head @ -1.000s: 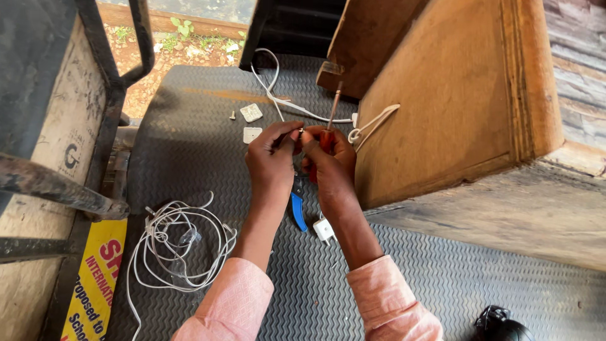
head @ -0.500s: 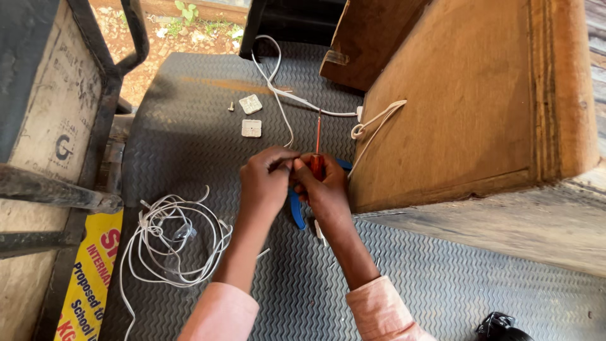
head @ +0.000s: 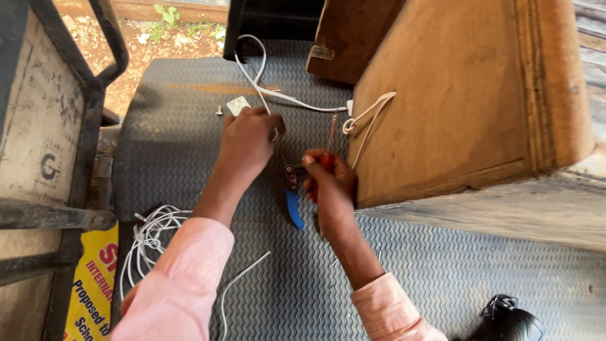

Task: The person manipulates wires and electronic components, stripping insulation with pliers and using a screwdriver to secure connections on a wooden unit.

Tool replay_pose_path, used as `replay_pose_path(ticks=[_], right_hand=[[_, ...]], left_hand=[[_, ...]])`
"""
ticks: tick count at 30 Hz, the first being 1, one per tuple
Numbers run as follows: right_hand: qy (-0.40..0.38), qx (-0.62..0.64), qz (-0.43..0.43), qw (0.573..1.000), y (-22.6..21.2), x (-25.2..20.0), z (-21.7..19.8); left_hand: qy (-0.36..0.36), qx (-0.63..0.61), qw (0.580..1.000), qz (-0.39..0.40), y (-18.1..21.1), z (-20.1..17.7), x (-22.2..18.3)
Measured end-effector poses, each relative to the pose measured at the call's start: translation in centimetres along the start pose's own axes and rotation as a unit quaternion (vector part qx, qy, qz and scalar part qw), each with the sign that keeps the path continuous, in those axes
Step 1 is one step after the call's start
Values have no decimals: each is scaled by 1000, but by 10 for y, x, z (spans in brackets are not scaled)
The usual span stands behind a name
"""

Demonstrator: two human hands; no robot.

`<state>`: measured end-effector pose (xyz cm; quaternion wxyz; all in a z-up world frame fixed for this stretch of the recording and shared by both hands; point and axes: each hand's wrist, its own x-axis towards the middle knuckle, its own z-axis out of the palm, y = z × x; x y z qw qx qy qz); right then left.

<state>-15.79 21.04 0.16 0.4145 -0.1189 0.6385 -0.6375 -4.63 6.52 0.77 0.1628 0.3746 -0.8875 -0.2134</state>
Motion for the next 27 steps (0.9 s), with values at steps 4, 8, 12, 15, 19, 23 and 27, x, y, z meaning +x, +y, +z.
replay_pose_path(ticks=[4, 8, 12, 15, 19, 23, 27], right_hand=[[6, 14, -17, 1000, -17, 7, 4], [-16, 19, -65, 998, -30, 14, 10], [-24, 46, -50, 997, -33, 15, 11], [-28, 57, -37, 997, -34, 14, 9], [-38, 67, -39, 996, -33, 18, 9], [-48, 80, -35, 995, -36, 20, 13], [-56, 55, -49, 996, -38, 23, 17]], left_hand=[[-32, -431, 891, -137, -16, 8, 4], [-68, -598, 766, -228, -16, 5, -1], [4, -642, 743, -188, 4, 1, 6], [55, -681, 697, -218, 20, -4, 6], [89, -709, 657, -242, 31, -9, 8], [95, -734, 627, -242, 36, -13, 8], [88, -736, 628, -238, 35, -15, 6]])
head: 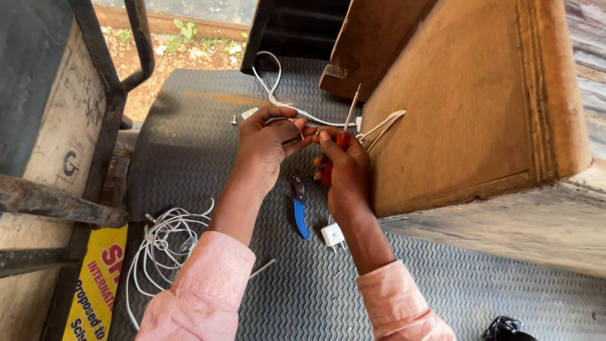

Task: The person manipulates wires and electronic components, stripping insulation with pliers and using a screwdriver to secure connections on a wooden unit.

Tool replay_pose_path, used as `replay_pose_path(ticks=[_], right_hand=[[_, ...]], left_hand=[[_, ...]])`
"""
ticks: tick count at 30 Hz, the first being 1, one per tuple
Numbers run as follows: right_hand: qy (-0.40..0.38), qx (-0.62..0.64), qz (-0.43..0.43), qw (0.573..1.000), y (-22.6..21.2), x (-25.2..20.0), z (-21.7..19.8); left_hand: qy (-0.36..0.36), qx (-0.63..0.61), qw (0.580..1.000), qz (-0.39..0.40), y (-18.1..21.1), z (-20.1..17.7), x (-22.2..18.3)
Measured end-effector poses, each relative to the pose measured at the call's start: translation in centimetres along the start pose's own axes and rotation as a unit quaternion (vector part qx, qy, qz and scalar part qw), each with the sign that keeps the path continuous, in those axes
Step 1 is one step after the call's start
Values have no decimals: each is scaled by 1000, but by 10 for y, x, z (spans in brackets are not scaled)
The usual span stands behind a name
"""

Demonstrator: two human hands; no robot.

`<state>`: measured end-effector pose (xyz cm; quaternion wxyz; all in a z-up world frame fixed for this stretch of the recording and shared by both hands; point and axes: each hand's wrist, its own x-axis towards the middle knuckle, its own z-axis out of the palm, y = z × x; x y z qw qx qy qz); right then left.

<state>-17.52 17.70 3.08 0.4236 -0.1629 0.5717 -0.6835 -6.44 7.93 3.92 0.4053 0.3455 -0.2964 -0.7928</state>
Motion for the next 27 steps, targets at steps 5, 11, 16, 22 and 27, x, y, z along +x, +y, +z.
replay_pose_path(ticks=[5, 11, 16, 22, 27], right_hand=[[-5, -22, -17, 1000, 2, 1, 2], [-15, -25, -16, 999, 2, 3, 2], [-16, -48, -22, 998, 0, 2, 1], [-10, -69, -24, 997, -2, 0, 2], [-14, -76, -24, 997, -2, 1, 1]], left_hand=[[-12, 0, 1000, -4, 2, -3, 3], [-10, 7, 1000, -8, 0, -3, 2], [-9, 98, 995, -7, 4, -2, -1], [-3, 177, 984, 33, 0, 1, -1], [1, 189, 980, 58, -3, 1, -1]])
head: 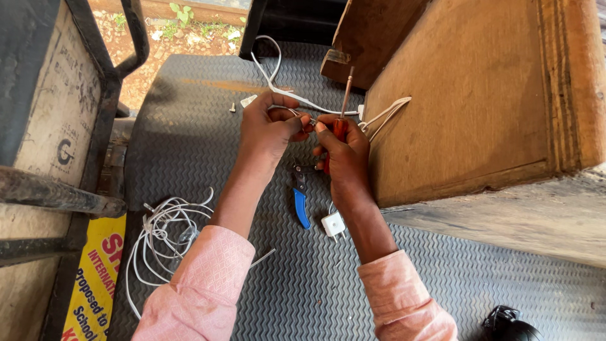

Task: The person manipulates wires and electronic components, stripping insulation with pliers and using a screwdriver to secure connections on a wooden unit.

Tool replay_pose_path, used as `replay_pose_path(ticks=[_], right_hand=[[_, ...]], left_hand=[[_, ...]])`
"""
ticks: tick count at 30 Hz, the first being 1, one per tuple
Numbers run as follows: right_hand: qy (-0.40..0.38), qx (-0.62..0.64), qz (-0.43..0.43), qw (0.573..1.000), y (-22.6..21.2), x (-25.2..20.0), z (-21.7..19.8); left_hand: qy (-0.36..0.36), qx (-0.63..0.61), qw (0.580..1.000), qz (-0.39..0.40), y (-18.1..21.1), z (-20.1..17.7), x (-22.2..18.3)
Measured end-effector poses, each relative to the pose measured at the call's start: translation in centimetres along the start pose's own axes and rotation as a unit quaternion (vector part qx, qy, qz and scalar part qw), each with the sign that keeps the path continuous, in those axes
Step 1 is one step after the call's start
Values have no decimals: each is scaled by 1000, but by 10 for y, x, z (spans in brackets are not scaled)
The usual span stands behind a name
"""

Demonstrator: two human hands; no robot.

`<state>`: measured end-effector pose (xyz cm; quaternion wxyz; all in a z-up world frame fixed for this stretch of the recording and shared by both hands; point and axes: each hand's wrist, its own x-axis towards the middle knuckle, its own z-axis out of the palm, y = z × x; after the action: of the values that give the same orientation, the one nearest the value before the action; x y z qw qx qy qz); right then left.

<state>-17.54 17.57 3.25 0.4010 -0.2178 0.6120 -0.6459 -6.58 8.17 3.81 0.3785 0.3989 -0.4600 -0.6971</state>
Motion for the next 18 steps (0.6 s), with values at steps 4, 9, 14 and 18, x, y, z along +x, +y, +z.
replay_pose_path(ticks=[4, 9, 14, 18], right_hand=[[0, -11, 4, 1000, -1, 2, 2], [-18, -7, 3, 1000, 0, 3, 1], [-41, 34, -20, 998, 8, 7, 0], [-46, 61, -27, 997, 15, 13, 0]], left_hand=[[6, 16, 1000, 23, -3, 2, -3], [12, 22, 999, 47, -2, 1, -2], [36, 59, 995, 68, -6, 2, -5], [80, 76, 987, 116, -14, 10, -13]])
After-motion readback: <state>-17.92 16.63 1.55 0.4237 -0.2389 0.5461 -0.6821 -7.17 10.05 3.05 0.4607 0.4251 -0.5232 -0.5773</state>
